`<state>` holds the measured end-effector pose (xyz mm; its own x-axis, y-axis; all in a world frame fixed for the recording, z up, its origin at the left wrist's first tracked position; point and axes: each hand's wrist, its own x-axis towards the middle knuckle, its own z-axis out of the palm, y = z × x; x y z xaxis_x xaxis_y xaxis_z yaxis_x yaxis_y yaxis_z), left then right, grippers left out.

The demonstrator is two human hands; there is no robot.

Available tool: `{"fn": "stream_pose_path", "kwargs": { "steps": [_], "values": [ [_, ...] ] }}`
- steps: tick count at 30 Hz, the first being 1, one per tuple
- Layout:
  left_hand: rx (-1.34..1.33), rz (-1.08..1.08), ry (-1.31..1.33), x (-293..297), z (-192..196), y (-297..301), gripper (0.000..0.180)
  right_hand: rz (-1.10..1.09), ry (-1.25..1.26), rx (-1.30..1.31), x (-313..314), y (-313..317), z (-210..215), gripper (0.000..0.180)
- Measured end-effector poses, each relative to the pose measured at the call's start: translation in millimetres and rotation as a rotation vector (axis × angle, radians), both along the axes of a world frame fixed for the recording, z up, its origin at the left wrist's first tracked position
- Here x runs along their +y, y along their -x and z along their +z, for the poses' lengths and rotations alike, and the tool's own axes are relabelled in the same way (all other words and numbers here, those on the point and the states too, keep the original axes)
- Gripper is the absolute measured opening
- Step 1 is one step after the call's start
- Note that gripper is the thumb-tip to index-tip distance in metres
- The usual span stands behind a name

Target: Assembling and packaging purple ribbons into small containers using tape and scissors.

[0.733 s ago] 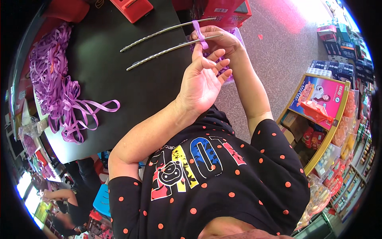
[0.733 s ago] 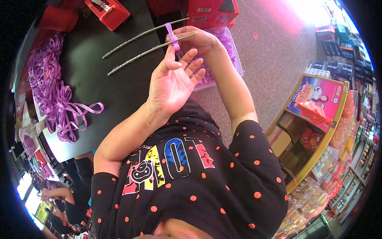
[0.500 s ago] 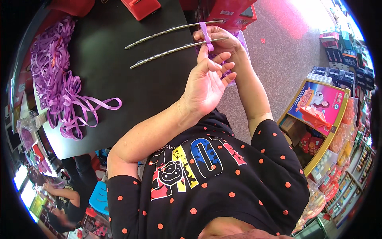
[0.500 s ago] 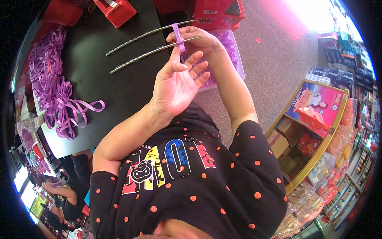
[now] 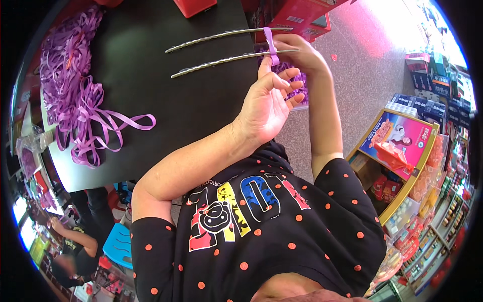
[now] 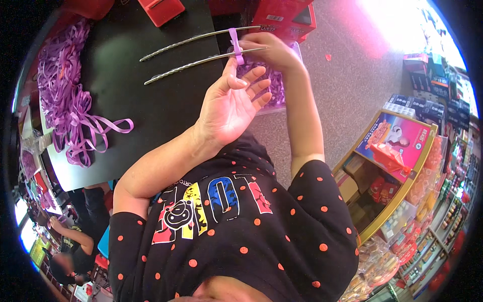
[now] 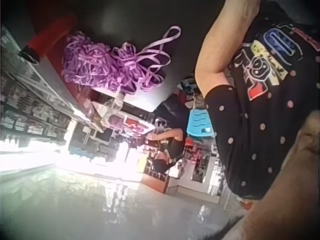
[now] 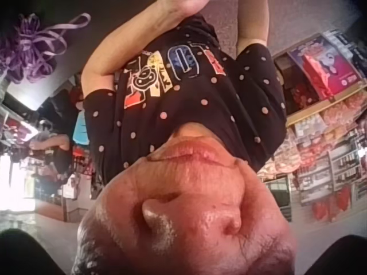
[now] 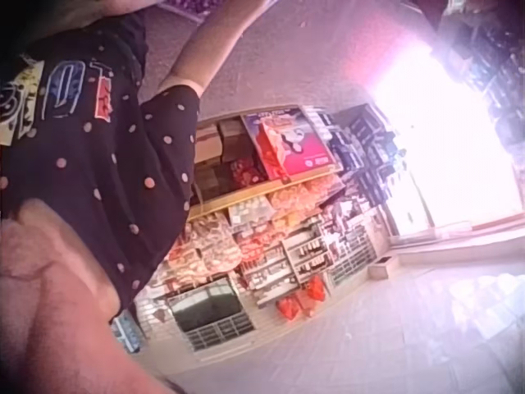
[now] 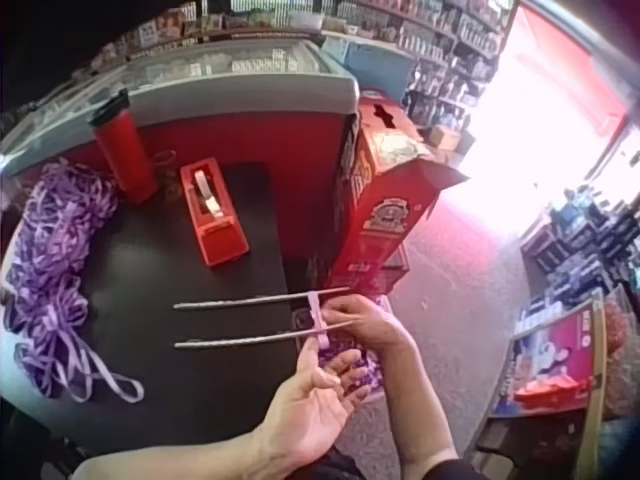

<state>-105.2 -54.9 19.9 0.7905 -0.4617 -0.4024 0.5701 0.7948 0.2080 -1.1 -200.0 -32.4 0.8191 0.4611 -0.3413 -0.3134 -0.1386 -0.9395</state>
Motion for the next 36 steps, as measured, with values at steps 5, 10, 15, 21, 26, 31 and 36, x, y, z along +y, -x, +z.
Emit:
{"fn": "stream_pose_path", "kwargs": {
  "steps": [5, 10, 15, 21, 26, 31, 36],
  "values": [
    [-0.016, 0.014, 0.016, -2, -2, 0, 0.062, -0.079, 0.331, -0.487, -33, 10, 39, 0.021],
    [-0.03, 0.02, -0.006, 0, -3, 0, 0.061, 0.093, 0.466, -0.971, 8, 8, 78, 0.024],
    [-0.005, 0.005, 0.01, -1, -3, 0, 0.064, 0.447, 0.652, -1.285, 8, -5, 85, 0.028],
    [-0.027, 0.016, 0.023, -1, -2, 1, 0.064, 0.455, 0.61, -1.349, -17, -6, 69, 0.038],
    [-0.035, 0.021, 0.035, -1, -2, -1, 0.062, 0.353, 0.727, -1.378, -23, 7, 59, 0.035],
    [-0.106, 0.035, -0.029, 1, -5, -3, 0.057, 0.026, 0.695, -1.436, -13, 0, 61, 0.031],
    [0.035, -0.017, -0.188, 0, 17, 6, 0.039, 0.069, 0.314, -0.425, 10, -15, 51, 0.033]
  ]
}}
